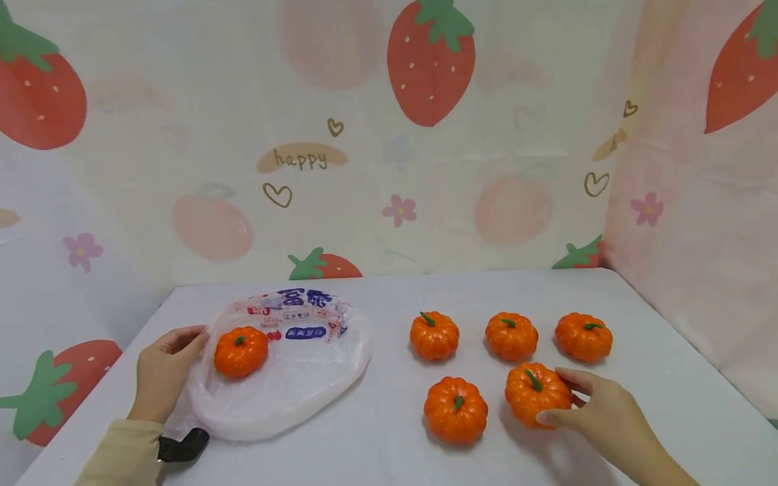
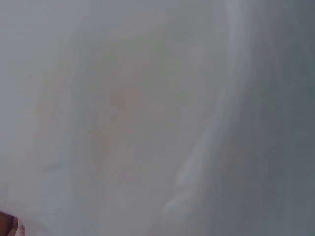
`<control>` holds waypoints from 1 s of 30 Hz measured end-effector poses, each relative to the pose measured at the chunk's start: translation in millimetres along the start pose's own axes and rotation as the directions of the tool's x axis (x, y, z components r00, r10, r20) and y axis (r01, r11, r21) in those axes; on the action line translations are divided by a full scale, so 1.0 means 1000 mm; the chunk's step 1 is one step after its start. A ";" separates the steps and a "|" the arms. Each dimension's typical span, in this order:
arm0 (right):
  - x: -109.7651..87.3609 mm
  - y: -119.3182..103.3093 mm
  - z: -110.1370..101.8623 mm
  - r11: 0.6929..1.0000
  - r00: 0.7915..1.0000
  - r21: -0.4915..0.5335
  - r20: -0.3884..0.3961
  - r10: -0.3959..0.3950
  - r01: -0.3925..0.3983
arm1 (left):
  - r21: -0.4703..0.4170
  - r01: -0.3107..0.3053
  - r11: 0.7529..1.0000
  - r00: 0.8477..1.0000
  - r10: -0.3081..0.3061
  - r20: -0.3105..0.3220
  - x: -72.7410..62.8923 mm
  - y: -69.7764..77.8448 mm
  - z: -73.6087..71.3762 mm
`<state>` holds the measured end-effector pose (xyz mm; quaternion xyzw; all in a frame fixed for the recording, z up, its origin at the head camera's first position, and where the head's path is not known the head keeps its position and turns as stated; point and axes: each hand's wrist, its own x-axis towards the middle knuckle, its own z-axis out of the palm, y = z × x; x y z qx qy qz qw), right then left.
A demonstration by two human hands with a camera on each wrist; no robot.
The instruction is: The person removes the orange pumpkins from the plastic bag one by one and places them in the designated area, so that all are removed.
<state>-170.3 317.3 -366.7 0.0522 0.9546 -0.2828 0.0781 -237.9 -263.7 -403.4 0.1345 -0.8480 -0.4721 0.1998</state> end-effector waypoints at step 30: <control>0.013 0.018 0.001 0.996 0.994 0.039 0.082 0.077 -0.080 | 0.015 0.000 1.000 1.000 0.000 0.003 0.001 0.003 0.001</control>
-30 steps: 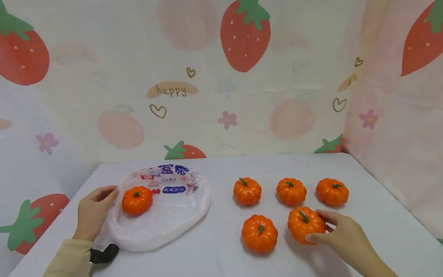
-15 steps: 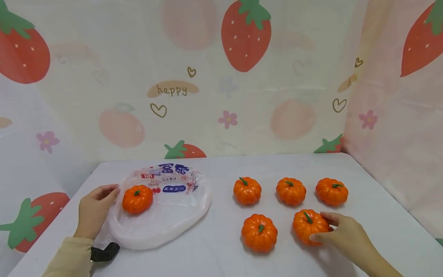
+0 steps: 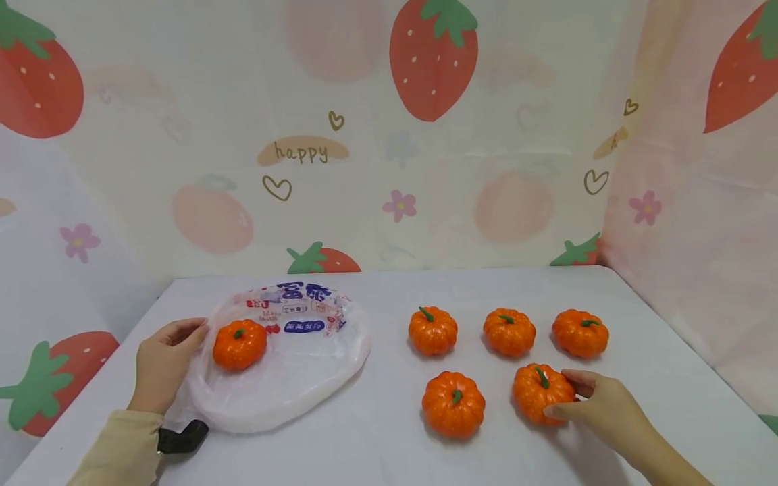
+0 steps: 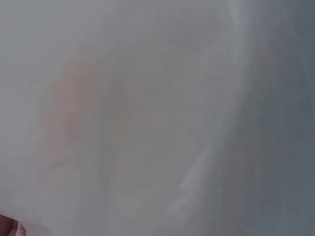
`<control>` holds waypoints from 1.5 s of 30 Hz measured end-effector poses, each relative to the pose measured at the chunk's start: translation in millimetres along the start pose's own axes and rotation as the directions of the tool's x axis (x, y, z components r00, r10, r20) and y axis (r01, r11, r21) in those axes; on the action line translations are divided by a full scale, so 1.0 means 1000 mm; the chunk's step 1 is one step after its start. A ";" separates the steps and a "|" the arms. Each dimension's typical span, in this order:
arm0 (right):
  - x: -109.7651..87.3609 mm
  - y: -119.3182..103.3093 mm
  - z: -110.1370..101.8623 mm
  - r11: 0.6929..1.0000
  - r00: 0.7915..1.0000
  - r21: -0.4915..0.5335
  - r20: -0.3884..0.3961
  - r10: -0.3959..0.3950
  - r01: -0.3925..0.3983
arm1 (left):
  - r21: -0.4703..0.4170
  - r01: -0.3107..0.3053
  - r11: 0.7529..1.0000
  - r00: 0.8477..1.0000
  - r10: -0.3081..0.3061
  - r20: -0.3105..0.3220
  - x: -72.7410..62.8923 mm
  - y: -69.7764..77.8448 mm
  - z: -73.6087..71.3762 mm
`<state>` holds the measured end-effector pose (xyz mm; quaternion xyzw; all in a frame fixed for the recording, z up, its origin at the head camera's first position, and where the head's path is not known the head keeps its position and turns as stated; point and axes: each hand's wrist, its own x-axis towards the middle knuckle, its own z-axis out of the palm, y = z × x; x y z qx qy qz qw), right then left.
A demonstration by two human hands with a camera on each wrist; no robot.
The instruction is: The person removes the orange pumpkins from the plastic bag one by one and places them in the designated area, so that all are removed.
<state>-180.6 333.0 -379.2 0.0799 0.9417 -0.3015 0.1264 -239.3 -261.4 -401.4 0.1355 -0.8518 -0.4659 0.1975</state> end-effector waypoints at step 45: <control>0.030 -0.314 0.170 0.740 0.835 0.469 0.010 -0.551 0.482 | -0.062 -0.021 0.998 1.000 0.020 -0.020 0.003 0.000 0.000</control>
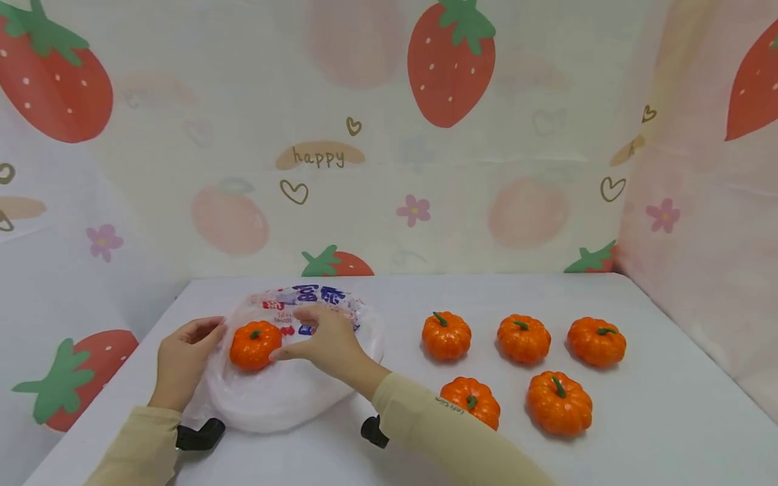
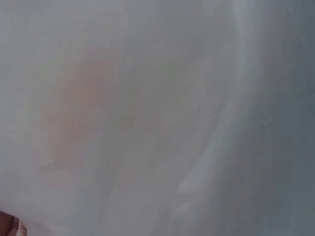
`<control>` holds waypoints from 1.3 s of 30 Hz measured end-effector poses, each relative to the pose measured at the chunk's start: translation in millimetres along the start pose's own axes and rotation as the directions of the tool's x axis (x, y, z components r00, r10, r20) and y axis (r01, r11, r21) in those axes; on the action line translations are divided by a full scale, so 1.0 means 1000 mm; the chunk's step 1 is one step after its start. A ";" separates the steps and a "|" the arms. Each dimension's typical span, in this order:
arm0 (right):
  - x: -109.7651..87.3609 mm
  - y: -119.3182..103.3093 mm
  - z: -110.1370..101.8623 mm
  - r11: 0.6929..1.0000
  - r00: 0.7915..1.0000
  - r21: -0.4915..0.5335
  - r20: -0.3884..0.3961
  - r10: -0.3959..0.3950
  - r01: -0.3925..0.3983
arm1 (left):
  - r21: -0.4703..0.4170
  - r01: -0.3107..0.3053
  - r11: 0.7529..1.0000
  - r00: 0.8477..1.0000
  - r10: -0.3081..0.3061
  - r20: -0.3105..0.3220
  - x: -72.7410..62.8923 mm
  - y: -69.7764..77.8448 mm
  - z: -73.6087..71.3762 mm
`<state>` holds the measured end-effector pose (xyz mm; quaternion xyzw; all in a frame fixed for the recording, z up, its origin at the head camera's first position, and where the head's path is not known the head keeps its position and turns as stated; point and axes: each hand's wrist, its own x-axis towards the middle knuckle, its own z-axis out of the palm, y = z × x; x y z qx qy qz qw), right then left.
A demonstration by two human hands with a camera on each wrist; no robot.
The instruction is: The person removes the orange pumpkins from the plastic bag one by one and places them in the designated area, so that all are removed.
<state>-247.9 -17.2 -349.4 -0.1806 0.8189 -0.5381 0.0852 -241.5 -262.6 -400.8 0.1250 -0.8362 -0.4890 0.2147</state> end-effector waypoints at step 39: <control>0.062 0.008 0.071 0.978 0.978 -0.055 0.038 0.203 -0.201 | 0.008 0.019 1.000 1.000 -0.019 0.009 -0.002 0.000 -0.001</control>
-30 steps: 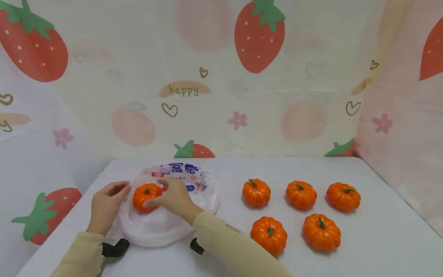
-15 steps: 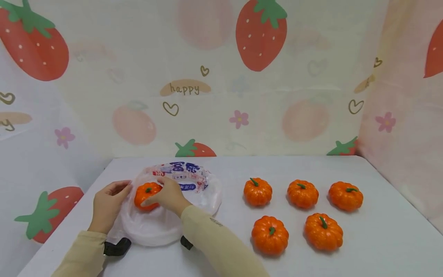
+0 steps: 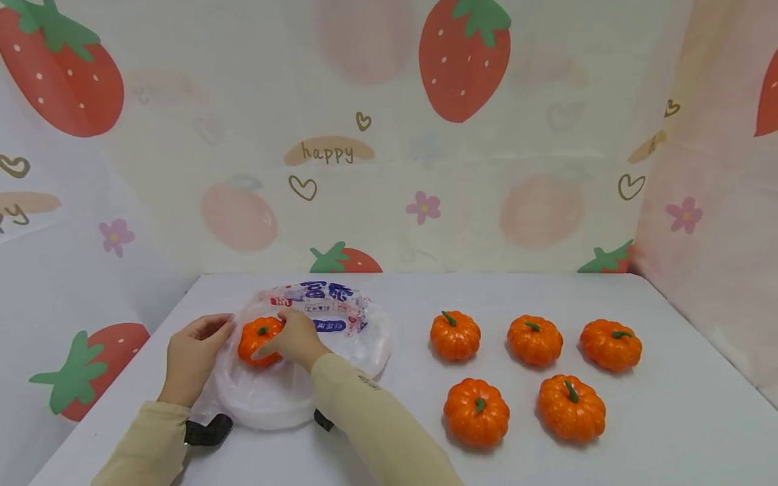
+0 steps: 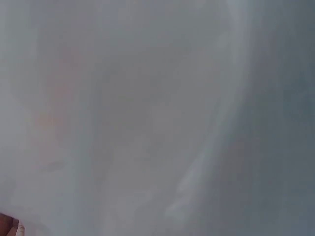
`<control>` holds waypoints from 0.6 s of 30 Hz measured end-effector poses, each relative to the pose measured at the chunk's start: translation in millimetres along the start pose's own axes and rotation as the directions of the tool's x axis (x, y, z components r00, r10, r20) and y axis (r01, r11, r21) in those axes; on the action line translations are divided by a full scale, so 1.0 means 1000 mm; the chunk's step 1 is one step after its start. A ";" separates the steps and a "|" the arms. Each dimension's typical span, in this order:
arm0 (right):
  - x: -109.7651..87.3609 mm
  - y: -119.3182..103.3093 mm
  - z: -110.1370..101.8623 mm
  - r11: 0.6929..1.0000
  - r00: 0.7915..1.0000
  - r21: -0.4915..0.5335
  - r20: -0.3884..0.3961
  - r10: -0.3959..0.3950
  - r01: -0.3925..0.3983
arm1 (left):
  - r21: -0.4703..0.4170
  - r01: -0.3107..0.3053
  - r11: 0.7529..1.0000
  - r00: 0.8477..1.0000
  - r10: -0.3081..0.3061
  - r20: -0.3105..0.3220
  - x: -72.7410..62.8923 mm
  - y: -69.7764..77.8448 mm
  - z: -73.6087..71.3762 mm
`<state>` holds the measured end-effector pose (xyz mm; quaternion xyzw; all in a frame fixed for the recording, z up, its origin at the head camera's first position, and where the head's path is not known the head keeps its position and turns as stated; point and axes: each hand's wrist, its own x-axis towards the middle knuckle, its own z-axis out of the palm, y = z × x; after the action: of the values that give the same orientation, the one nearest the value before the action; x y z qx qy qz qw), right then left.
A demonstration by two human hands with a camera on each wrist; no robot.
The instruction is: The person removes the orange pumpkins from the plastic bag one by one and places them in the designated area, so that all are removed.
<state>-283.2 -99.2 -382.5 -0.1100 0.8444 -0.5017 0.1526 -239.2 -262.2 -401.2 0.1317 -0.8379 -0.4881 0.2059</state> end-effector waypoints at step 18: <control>-0.037 0.008 -0.071 0.999 0.999 -0.047 -0.044 -0.015 0.012 | -0.007 -0.039 0.999 0.999 0.039 -0.030 -0.002 0.000 0.000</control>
<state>-275.2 -24.7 -352.2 -0.1082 0.8583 -0.4851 0.1280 -237.5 -261.2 -401.5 0.1218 -0.8352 -0.4852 0.2284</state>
